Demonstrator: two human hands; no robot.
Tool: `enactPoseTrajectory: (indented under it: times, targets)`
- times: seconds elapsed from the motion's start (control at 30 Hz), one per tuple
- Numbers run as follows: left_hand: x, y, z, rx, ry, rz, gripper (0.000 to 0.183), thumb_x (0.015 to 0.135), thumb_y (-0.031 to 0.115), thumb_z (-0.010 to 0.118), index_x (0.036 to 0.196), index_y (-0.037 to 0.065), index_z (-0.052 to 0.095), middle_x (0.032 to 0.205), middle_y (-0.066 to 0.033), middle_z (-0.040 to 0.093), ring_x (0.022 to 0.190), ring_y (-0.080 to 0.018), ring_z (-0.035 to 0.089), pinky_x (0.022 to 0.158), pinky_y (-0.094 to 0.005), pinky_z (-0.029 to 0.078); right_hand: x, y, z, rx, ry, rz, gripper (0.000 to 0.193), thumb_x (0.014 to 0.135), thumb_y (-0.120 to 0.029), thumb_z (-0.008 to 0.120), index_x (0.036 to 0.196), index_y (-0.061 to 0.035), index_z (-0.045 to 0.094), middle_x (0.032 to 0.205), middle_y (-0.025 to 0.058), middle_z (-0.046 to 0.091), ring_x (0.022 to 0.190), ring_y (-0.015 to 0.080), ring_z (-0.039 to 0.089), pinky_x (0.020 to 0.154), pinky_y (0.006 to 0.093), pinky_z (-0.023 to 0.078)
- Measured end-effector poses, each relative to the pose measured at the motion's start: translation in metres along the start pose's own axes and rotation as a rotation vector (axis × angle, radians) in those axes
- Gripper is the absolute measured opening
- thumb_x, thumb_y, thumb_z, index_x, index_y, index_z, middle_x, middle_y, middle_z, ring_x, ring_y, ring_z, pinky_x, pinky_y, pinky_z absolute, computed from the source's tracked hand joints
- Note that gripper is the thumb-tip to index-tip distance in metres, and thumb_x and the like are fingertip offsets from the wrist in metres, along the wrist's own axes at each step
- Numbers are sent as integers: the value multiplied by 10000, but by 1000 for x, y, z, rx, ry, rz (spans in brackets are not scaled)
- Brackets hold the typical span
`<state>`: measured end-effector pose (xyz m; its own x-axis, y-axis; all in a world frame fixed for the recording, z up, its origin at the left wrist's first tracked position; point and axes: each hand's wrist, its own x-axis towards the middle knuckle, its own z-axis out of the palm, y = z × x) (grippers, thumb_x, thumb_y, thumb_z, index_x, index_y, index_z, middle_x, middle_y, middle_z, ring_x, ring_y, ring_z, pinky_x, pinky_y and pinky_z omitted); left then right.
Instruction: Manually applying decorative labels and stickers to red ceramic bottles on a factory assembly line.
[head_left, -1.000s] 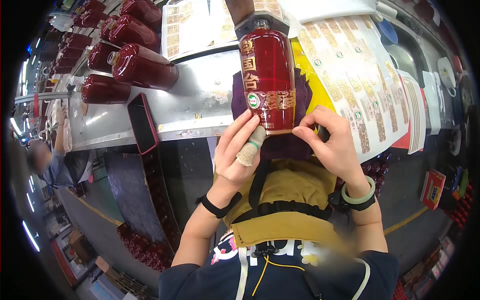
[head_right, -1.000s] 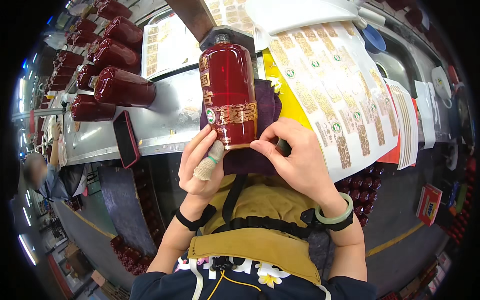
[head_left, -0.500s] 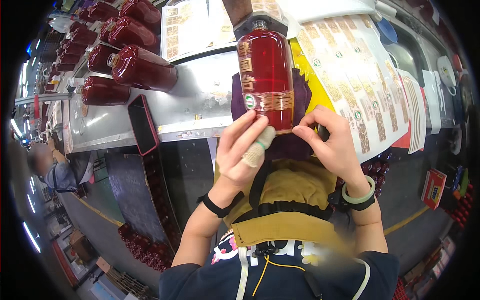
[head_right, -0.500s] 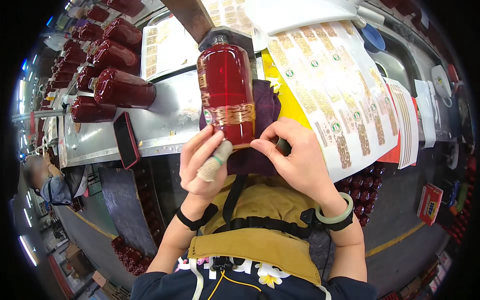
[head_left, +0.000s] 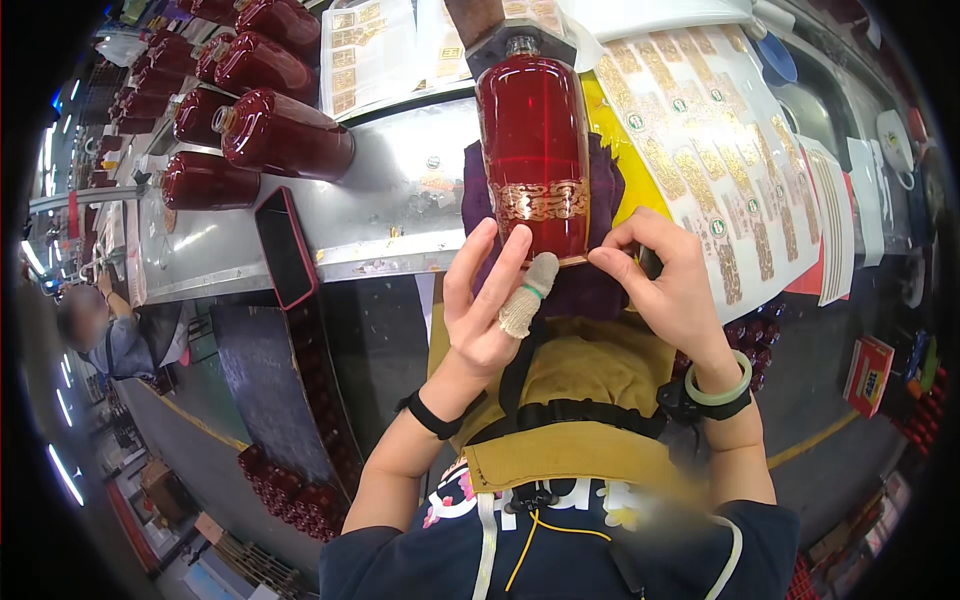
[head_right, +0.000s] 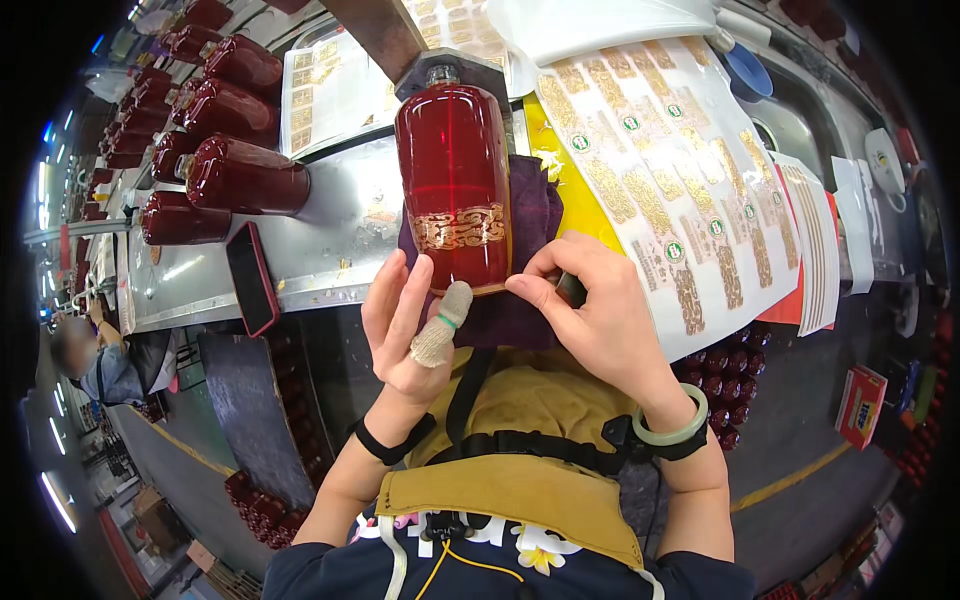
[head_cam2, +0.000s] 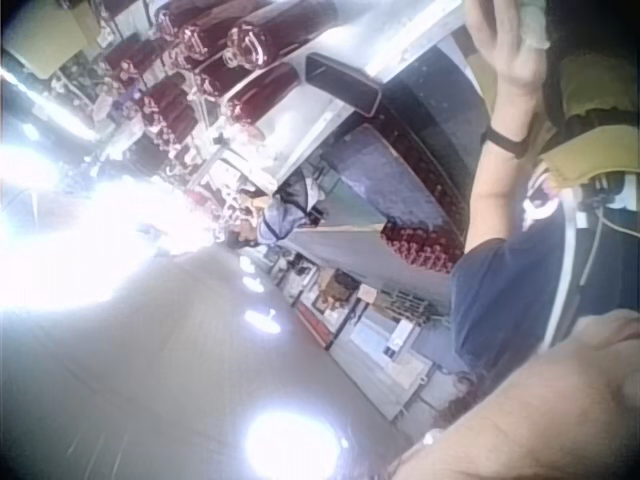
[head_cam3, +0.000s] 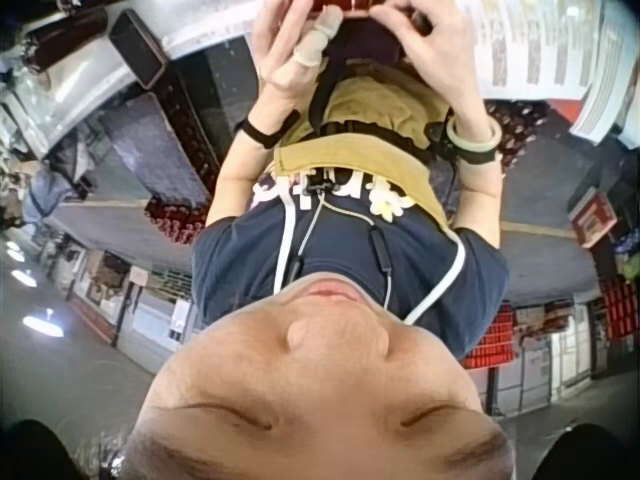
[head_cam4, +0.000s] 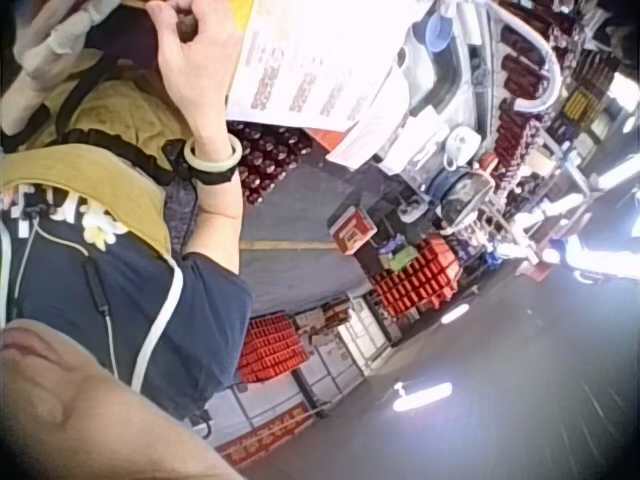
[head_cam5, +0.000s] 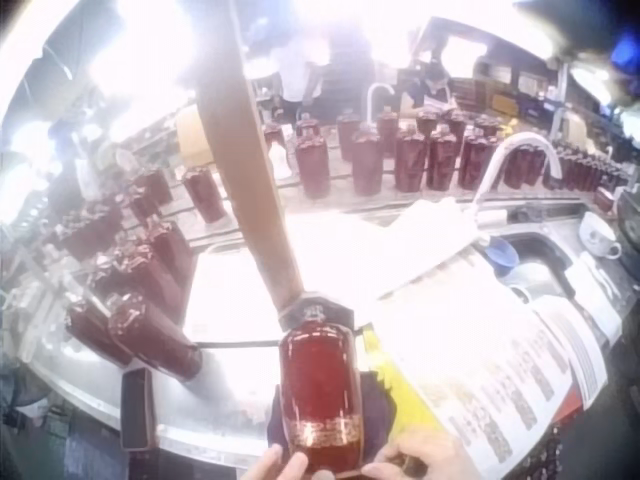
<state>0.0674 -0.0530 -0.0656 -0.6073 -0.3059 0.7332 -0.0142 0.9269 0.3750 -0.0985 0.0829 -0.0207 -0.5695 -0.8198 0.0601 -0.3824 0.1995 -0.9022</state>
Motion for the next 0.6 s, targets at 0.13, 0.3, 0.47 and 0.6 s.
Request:
enactPoseTrajectory:
  times: [0.13, 0.3, 0.47, 0.6]
  targets:
    - [10, 3, -2, -22, -72, -11, 194, 845, -76, 767, 1034, -37, 757, 1184, -194, 738, 1222, -383, 643, 902, -396, 628, 0, 1, 1, 4, -12, 3, 186, 895, -124, 795, 852, 11, 673, 743, 88, 595, 639, 203, 533, 612, 338, 422]
    - [3, -6, 4, -52, 88, -52, 275, 760, -112, 835, 1009, -59, 730, 1093, -197, 760, 1049, -380, 732, 870, -413, 646, 0, -10, 1, -2, -36, -3, 177, 886, -123, 803, 856, 5, 683, 755, 84, 610, 648, 199, 553, 623, 329, 441]
    - [2, -4, 4, -34, 75, -16, 301, 766, -179, 765, 1060, -157, 703, 1169, -245, 733, 1066, -397, 727, 884, -428, 638, 0, -7, 0, -2, -27, 26, 173, 890, -123, 803, 858, 1, 687, 754, 81, 612, 651, 197, 552, 627, 330, 442]
    - [4, 3, 3, 11, 63, -52, 160, 807, -120, 771, 940, -92, 686, 1222, -202, 718, 1129, -397, 694, 884, -416, 654, -1, -6, 0, -3, -24, 32, 170, 897, -123, 796, 858, 1, 686, 753, 82, 612, 650, 198, 551, 628, 331, 442]
